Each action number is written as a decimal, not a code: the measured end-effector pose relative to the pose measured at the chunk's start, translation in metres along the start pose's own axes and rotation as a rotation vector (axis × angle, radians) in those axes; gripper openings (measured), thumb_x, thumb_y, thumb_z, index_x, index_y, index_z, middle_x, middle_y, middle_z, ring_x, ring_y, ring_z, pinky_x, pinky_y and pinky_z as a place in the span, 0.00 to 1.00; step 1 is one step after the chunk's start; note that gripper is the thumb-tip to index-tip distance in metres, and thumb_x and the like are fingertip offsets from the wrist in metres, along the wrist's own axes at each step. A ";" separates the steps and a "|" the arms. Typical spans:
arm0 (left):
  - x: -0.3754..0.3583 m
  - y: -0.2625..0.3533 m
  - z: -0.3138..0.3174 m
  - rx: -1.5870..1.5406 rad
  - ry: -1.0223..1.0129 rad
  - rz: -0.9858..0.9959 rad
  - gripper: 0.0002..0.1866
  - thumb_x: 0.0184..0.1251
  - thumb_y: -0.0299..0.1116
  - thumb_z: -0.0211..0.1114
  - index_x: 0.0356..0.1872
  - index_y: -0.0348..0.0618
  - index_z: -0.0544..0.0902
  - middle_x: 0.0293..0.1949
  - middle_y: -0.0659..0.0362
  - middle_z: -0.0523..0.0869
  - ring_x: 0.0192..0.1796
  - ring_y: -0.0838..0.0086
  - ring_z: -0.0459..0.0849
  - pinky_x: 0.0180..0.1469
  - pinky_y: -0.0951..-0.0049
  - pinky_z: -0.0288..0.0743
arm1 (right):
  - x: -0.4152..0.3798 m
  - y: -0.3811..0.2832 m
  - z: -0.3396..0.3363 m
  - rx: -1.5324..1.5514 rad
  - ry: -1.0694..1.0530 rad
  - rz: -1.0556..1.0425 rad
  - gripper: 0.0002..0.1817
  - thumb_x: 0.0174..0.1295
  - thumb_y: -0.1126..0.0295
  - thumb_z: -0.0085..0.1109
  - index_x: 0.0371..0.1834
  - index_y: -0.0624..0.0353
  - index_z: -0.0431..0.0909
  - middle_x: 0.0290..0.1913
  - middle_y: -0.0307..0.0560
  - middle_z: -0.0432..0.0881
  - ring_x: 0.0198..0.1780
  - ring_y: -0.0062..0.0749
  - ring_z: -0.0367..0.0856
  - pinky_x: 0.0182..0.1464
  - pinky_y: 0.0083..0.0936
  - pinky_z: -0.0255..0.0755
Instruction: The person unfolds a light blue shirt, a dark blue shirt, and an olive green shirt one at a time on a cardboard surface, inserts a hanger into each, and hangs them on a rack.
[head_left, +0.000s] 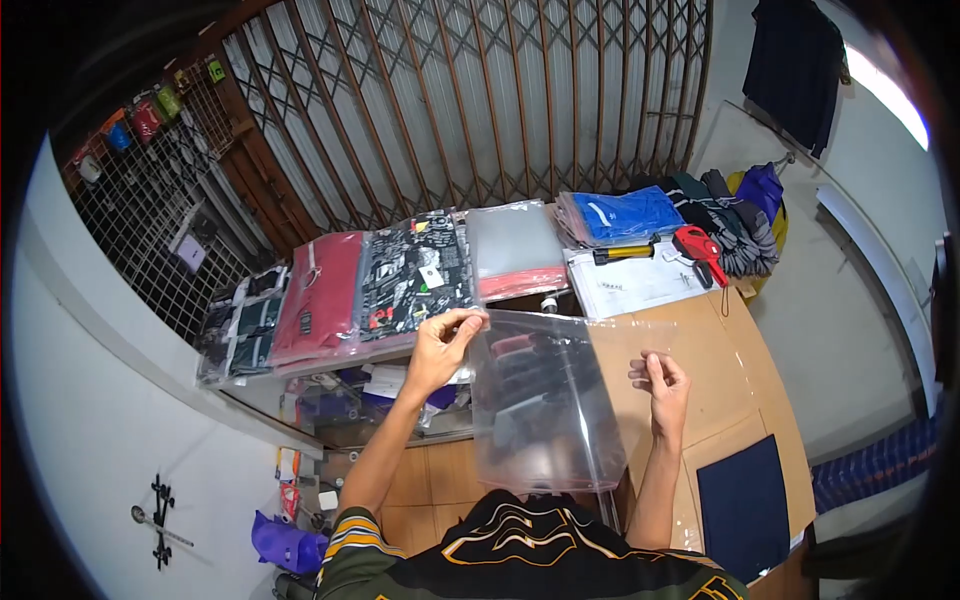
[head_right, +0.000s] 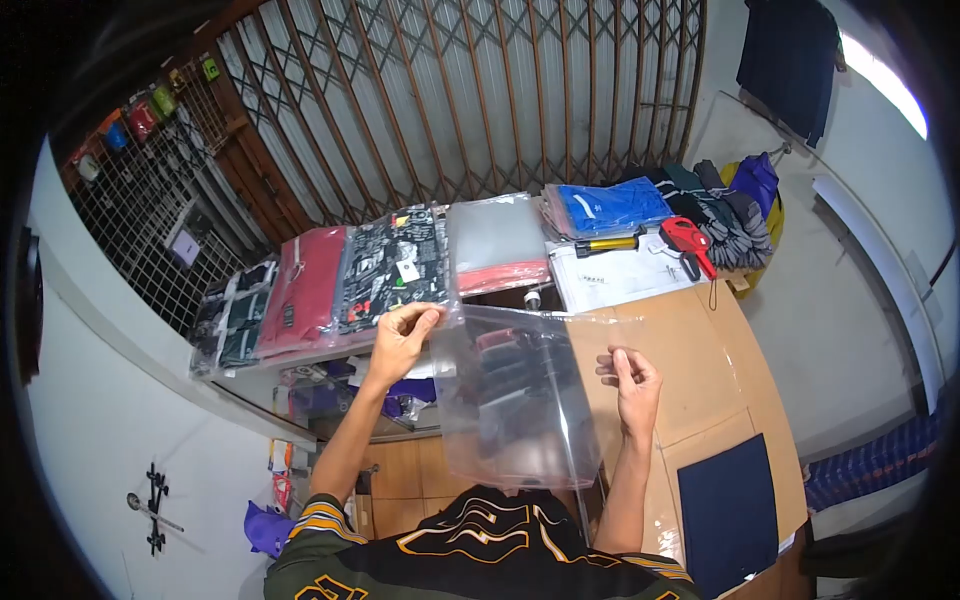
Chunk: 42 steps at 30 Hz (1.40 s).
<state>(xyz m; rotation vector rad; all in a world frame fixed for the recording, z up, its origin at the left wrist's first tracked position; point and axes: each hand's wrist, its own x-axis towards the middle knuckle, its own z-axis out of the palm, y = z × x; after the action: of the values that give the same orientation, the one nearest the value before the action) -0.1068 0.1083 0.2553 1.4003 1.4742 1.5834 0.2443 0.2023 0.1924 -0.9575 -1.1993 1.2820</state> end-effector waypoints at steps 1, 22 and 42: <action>0.017 -0.010 0.000 0.034 0.002 -0.001 0.12 0.80 0.33 0.67 0.49 0.33 0.91 0.42 0.59 0.93 0.46 0.80 0.87 0.51 0.78 0.80 | 0.017 0.002 0.003 -0.006 0.005 0.007 0.16 0.77 0.62 0.62 0.51 0.67 0.87 0.39 0.49 0.91 0.37 0.26 0.88 0.39 0.21 0.81; 0.466 -0.238 -0.068 -0.158 0.064 -0.274 0.20 0.81 0.37 0.64 0.59 0.27 0.84 0.51 0.44 0.91 0.49 0.63 0.93 0.53 0.71 0.89 | 0.454 0.110 0.181 -0.396 0.169 -0.279 0.24 0.67 0.62 0.69 0.61 0.67 0.82 0.48 0.59 0.91 0.43 0.39 0.91 0.51 0.34 0.82; 0.553 -0.389 -0.057 1.081 -0.145 -0.172 0.38 0.69 0.48 0.70 0.71 0.31 0.72 0.67 0.28 0.77 0.64 0.36 0.82 0.68 0.48 0.77 | 0.324 0.272 0.265 -1.105 -0.434 -0.160 0.34 0.67 0.55 0.67 0.73 0.58 0.74 0.77 0.71 0.65 0.79 0.74 0.58 0.76 0.74 0.51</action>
<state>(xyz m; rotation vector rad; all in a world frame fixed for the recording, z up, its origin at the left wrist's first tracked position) -0.4209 0.6808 0.0701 1.7698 2.4116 0.4902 -0.0935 0.5191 0.0057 -1.3200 -2.3751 0.6374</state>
